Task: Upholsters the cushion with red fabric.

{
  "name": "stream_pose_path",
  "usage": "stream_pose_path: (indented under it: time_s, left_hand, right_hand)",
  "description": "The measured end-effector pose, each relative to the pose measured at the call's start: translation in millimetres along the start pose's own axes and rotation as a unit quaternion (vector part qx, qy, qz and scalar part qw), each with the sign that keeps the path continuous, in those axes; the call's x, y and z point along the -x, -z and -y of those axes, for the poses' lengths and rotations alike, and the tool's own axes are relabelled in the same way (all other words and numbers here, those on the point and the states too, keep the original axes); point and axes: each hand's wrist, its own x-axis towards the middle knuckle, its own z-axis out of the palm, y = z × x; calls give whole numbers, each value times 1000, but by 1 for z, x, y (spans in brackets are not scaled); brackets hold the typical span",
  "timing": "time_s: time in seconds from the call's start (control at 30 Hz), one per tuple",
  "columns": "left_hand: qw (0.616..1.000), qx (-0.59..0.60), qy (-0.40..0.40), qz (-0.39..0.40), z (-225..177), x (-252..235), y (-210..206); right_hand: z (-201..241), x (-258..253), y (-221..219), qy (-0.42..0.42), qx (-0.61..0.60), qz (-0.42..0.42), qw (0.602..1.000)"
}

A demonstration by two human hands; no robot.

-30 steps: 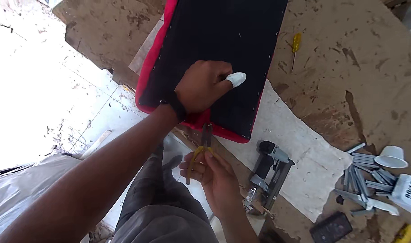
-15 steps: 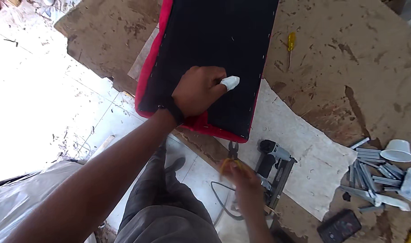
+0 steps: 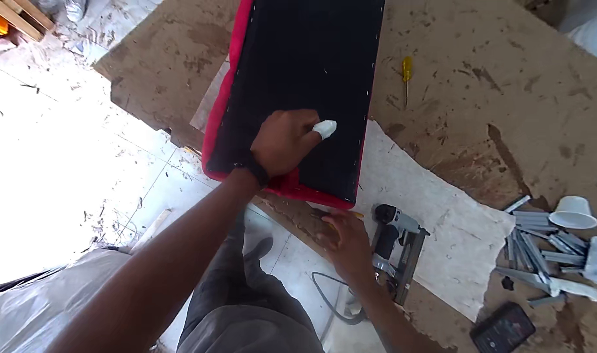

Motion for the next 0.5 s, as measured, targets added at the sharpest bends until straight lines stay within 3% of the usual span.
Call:
stream_pose_path:
  time_s: [0.07,0.17,0.33,0.43,0.5]
  left_hand:
    - [1000,1,1,-5,-2,-1,0]
    - [1000,2,-1,-1,-4,0,1]
    - [1000,-6,2,18,0,-4,2]
    - [1000,-5,-10,11,1,-3,1]
    - [1000,-7,-15,3,0,-2,0]
  right_hand:
    - [-24,-7,-3,16,5,-38,999]
    - [-28,-20,30,18,-25,-85,996]
    - [59,-29,98,104,-126,-221,961]
    - [106,-40,87,164,-111,-164,966]
    - [111,-55,69,172,-77,-130,973]
